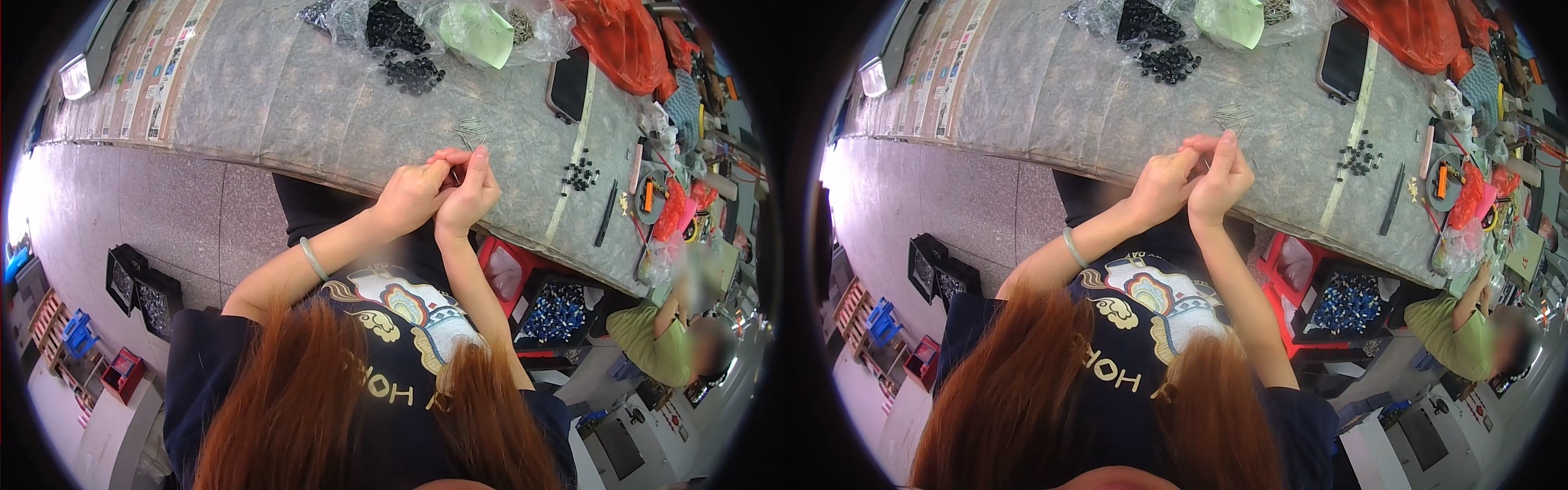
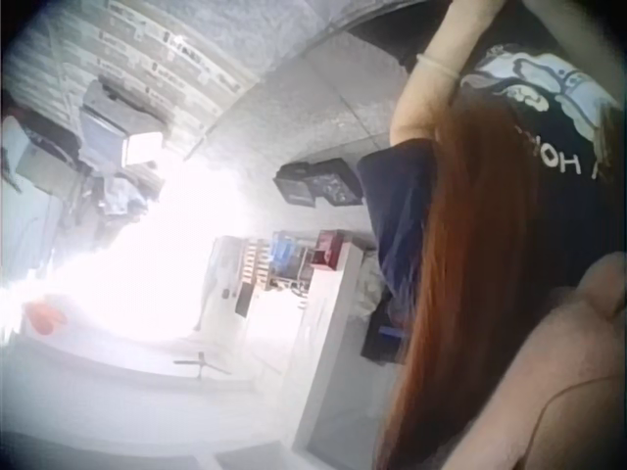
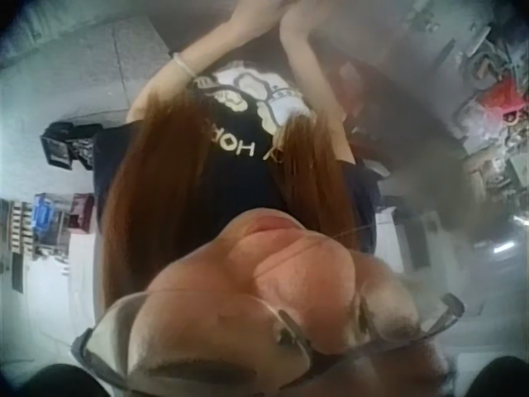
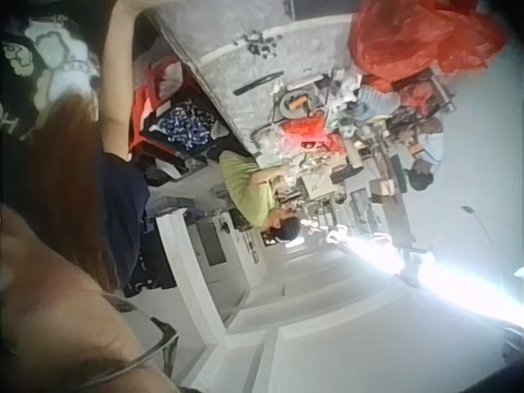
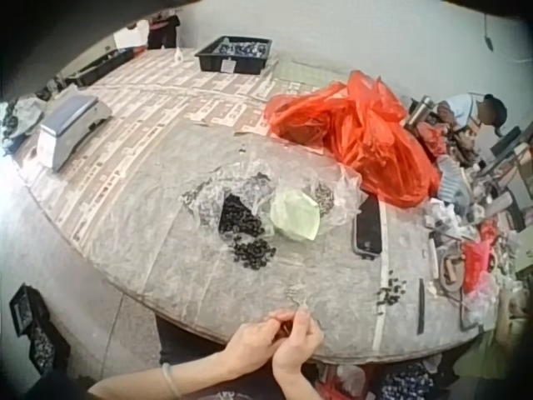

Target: Assembling small black plastic components by inserting metal pins into them at a workbench.

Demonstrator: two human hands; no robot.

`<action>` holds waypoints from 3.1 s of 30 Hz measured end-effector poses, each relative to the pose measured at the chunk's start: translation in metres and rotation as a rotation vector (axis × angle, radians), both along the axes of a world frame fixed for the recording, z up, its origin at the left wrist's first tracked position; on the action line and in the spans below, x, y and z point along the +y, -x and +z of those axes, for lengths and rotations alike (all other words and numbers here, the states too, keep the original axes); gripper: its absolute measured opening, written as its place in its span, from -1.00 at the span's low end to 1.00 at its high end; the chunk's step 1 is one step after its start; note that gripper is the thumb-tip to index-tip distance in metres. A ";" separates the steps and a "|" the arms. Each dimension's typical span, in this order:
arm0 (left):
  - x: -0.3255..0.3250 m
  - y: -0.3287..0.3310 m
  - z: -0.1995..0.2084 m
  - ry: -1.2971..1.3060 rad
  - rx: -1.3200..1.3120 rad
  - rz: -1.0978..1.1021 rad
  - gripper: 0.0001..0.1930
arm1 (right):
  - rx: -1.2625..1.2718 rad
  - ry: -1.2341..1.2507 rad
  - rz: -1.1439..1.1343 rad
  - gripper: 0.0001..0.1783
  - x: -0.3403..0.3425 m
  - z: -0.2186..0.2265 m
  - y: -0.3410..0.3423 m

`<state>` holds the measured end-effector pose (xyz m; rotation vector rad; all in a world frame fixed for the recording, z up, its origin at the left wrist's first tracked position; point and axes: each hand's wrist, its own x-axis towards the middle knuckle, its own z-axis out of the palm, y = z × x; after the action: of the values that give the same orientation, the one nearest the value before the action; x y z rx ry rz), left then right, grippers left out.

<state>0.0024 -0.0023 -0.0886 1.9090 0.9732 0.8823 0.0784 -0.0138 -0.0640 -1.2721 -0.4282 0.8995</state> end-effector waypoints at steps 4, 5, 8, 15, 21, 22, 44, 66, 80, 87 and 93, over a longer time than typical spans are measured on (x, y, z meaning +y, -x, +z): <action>-0.001 -0.003 -0.001 0.004 0.000 -0.022 -0.84 | -0.083 -0.010 -0.025 -0.56 0.000 0.006 -0.002; -0.001 -0.006 -0.004 -0.002 -0.013 -0.032 -0.84 | -0.064 -0.008 -0.020 -0.56 -0.001 0.004 -0.003; -0.002 -0.002 0.000 0.055 0.073 -0.024 -0.83 | -0.055 -0.011 0.016 -0.55 -0.004 -0.004 -0.004; -0.002 -0.006 -0.004 -0.177 0.023 0.055 -0.81 | -0.053 -0.095 0.033 -0.57 -0.010 -0.008 -0.004; -0.004 -0.005 -0.006 -0.121 0.027 0.037 -0.79 | -0.166 -0.087 0.041 -0.66 -0.009 -0.003 -0.004; -0.002 -0.006 -0.003 -0.135 0.022 0.034 -0.79 | -0.171 -0.101 0.036 -0.66 -0.009 -0.004 -0.005; -0.001 -0.012 0.008 -0.001 0.058 0.073 -0.81 | 0.051 -0.084 0.102 -0.63 -0.007 -0.003 -0.014; -0.026 0.017 0.045 1.298 -0.354 -0.169 -0.69 | 0.150 0.262 0.855 -0.78 -0.056 0.049 -0.053; -0.037 0.041 0.036 1.294 -0.390 -0.129 -0.75 | 0.780 0.272 0.481 -0.81 -0.043 0.018 -0.069; -0.032 0.045 0.037 1.216 -0.399 -0.111 -0.80 | 0.690 0.432 0.586 -0.80 -0.036 0.016 -0.065; -0.030 0.048 0.037 1.191 -0.404 0.024 -0.82 | 0.409 0.524 0.643 -0.84 -0.028 0.021 -0.056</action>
<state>-0.0456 -0.0321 -0.0520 0.6772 0.9354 0.4584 0.1345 -0.0419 -0.0434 -1.3876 -0.2802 1.8708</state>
